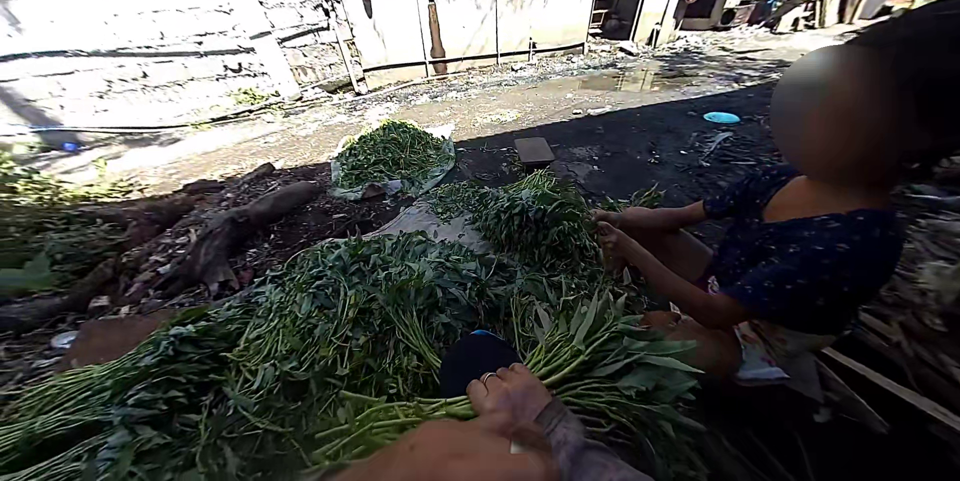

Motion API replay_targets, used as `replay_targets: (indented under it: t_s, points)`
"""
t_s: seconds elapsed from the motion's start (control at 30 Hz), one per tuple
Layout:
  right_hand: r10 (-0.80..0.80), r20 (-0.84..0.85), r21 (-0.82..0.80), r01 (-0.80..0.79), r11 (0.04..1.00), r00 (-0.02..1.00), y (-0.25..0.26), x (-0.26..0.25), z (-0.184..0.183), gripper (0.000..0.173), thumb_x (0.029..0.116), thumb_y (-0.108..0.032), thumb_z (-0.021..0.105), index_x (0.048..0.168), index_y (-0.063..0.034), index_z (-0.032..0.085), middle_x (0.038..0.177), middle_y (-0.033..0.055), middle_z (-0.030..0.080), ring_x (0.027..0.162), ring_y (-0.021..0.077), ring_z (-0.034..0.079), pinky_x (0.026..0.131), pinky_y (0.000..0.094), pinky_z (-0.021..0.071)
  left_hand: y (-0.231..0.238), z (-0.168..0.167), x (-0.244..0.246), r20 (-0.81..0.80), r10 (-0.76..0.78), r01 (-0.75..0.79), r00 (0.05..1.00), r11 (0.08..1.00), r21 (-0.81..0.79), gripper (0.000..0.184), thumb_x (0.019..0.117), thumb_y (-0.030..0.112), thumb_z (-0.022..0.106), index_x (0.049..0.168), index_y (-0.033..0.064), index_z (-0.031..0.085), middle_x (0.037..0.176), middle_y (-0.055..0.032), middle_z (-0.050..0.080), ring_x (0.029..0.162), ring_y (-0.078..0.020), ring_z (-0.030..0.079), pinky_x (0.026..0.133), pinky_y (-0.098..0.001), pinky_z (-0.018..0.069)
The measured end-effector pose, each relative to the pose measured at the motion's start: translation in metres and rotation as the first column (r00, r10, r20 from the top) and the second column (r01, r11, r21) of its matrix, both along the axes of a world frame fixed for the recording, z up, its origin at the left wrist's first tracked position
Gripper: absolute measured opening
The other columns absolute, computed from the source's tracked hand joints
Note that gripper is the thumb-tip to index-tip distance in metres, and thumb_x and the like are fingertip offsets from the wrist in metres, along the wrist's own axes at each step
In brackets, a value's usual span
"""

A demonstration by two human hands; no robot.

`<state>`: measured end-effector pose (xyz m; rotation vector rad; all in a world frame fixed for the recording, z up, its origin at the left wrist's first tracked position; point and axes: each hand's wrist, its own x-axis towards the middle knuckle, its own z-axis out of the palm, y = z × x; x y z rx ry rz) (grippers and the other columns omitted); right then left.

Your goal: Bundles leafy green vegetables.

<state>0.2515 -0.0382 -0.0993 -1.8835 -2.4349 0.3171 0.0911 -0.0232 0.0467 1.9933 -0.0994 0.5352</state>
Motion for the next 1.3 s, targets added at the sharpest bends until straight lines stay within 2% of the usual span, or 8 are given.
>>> replay_targets:
  t_s: [0.07, 0.23, 0.5, 0.7, 0.93, 1.07, 1.23, 1.3]
  points:
    - [0.096, -0.017, 0.351, -0.084, 0.932, 0.995, -0.011, 0.003, -0.016, 0.021, 0.0774, -0.005, 0.076, 0.098, -0.0011, 0.074, 0.089, 0.0157, 0.076, 0.088, 0.0318, 0.075, 0.079, 0.0503, 0.0585, 0.055, 0.009, 0.006, 0.032, 0.272, -0.274, 0.962, 0.958, 0.088, 0.033, 0.1081, 0.034, 0.047, 0.088, 0.0147, 0.064, 0.071, 0.0083, 0.056, 0.066, 0.0034, 0.054, 0.065, -0.014, 0.048]
    - [0.255, -0.173, 0.708, -0.06, 0.704, 0.951, -0.048, 0.028, 0.01, 0.009, 0.0845, -0.017, 0.069, 0.09, -0.0108, 0.072, 0.082, 0.0057, 0.075, 0.082, 0.021, 0.074, 0.081, 0.037, 0.0586, 0.132, -0.068, -0.008, -0.179, 0.481, -0.512, 0.858, 0.825, -0.24, 0.026, 0.1005, 0.03, 0.048, 0.079, 0.0226, 0.06, 0.059, 0.0111, 0.052, 0.051, -0.0003, 0.049, 0.052, -0.0186, 0.0439]
    - [-0.366, -0.533, 0.086, 0.479, 0.874, 0.763, -0.022, 0.077, 0.058, 0.065, 0.0612, -0.026, 0.091, 0.116, -0.0012, 0.069, 0.106, 0.0158, 0.074, 0.102, 0.0311, 0.071, 0.092, 0.0553, 0.0555, -0.03, -0.212, 0.047, 0.218, 0.461, -0.102, 0.86, 0.574, -0.812, 0.026, 0.1023, 0.042, 0.054, 0.089, 0.031, 0.073, 0.082, 0.0119, 0.071, 0.084, -0.005, 0.068, 0.084, -0.0273, 0.0551]
    - [-0.235, 0.064, -0.283, 0.243, 0.928, 0.97, 0.027, 0.046, 0.047, 0.066, 0.0815, -0.021, 0.081, 0.139, -0.0011, 0.054, 0.131, 0.0242, 0.063, 0.125, 0.041, 0.059, 0.105, 0.0593, 0.0437, -0.068, -0.189, 0.055, 0.075, 0.548, -0.533, 0.833, 0.832, -0.157, 0.037, 0.1004, 0.011, 0.04, 0.08, -0.0115, 0.061, 0.082, -0.0216, 0.063, 0.092, -0.0253, 0.062, 0.09, -0.035, 0.0484]
    - [-0.15, 0.083, -0.333, 0.169, 0.927, 0.985, 0.038, 0.019, 0.044, 0.04, 0.1007, -0.01, 0.057, 0.138, 0.0062, 0.054, 0.134, 0.0276, 0.061, 0.129, 0.0429, 0.057, 0.105, 0.0596, 0.0409, 0.026, -0.111, 0.037, 0.003, 0.65, -0.583, 0.76, 0.679, 0.445, 0.023, 0.0938, 0.01, 0.052, 0.084, -0.0019, 0.07, 0.073, -0.0127, 0.067, 0.068, -0.0247, 0.069, 0.063, -0.0415, 0.0573]
    - [-0.125, 0.124, -0.224, 0.15, 0.963, 0.984, 0.041, 0.01, 0.042, 0.049, 0.089, -0.002, 0.067, 0.136, 0.0054, 0.055, 0.132, 0.0246, 0.064, 0.128, 0.0409, 0.058, 0.106, 0.0577, 0.0423, 0.088, -0.075, 0.046, -0.588, 0.71, -0.438, 0.387, 0.703, 0.56, 0.03, 0.1071, 0.016, 0.048, 0.113, -0.004, 0.069, 0.108, -0.0218, 0.07, 0.107, -0.0371, 0.067, 0.097, -0.0539, 0.0487]
    - [-0.033, 0.07, -0.402, 0.058, 0.914, 0.997, 0.028, 0.022, 0.036, 0.113, 0.079, -0.069, 0.076, 0.155, 0.0026, 0.033, 0.154, 0.025, 0.043, 0.145, 0.0401, 0.039, 0.12, 0.0583, 0.0239, 0.082, -0.124, 0.042, -0.611, 0.7, -0.558, 0.37, 0.693, 0.456, 0.032, 0.1057, 0.023, 0.053, 0.115, -0.0007, 0.072, 0.111, -0.0205, 0.072, 0.11, -0.0349, 0.068, 0.101, -0.0529, 0.0478]
    - [-0.024, -0.058, -0.452, -0.005, 0.892, 0.998, 0.018, 0.029, 0.041, 0.097, 0.0943, -0.061, 0.063, 0.159, 0.0015, 0.028, 0.161, 0.024, 0.035, 0.152, 0.0373, 0.031, 0.124, 0.0559, 0.0175, 0.057, -0.146, 0.033, -0.357, 0.827, -0.679, 0.434, 0.561, 0.474, 0.026, 0.1001, 0.02, 0.061, 0.105, 0.0004, 0.078, 0.101, -0.0175, 0.076, 0.1, -0.0342, 0.073, 0.093, -0.0547, 0.0545]
